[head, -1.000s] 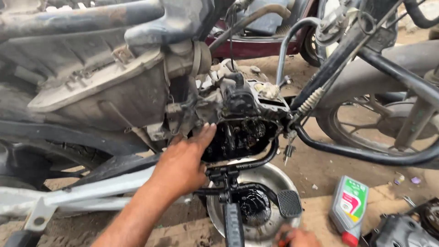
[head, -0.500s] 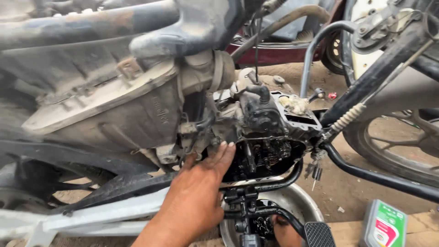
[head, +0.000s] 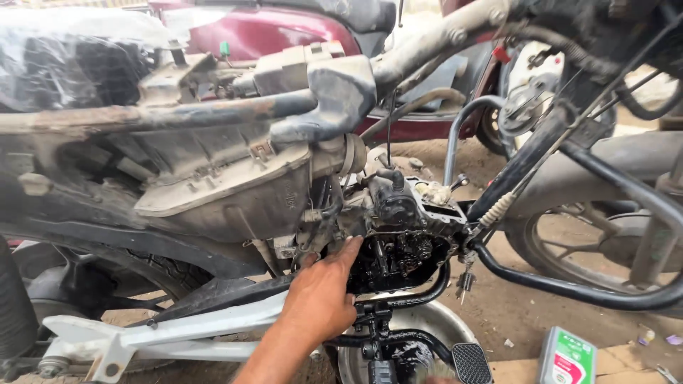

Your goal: Cleaning and applying lubricant to motorcycle engine components during a repair.

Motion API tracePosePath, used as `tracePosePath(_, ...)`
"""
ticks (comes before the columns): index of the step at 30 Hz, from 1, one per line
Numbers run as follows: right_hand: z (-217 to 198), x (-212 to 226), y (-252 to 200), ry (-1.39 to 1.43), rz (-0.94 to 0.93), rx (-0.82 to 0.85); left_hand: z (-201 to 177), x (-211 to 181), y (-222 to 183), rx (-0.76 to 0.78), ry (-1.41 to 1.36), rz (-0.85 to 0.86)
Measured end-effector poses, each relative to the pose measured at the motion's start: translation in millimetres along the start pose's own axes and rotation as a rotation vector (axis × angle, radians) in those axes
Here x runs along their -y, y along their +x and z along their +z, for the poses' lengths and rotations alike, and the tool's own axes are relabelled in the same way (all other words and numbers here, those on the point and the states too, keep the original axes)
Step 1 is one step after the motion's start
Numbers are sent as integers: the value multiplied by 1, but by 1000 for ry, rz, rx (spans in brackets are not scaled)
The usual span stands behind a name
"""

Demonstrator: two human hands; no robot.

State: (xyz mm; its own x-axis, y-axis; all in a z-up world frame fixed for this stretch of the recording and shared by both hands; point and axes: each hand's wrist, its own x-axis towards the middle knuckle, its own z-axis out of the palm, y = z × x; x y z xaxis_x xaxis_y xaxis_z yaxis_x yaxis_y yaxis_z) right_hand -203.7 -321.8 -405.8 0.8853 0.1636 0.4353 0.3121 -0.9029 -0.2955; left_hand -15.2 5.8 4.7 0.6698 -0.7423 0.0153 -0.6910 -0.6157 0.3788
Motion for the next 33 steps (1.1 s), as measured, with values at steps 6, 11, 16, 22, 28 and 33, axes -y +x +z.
tracePosePath(6,-250,259,224,206,293,-429,8,-6,10,-218,-78,87)
tracePosePath(11,-259,229,260,70,538,-198,29,2,23,-265,-74,179)
tracePosePath(16,-261,258,279,63,201,-418,14,-4,20,-110,-123,11)
tracePosePath(22,-276,265,284,38,401,-292,8,-8,20,-88,-89,-24)
tracePosePath(28,-287,269,283,20,504,-252,7,-7,17,-111,-159,11)
tracePosePath(33,-264,265,278,255,510,-285,26,7,21,-95,-109,26)
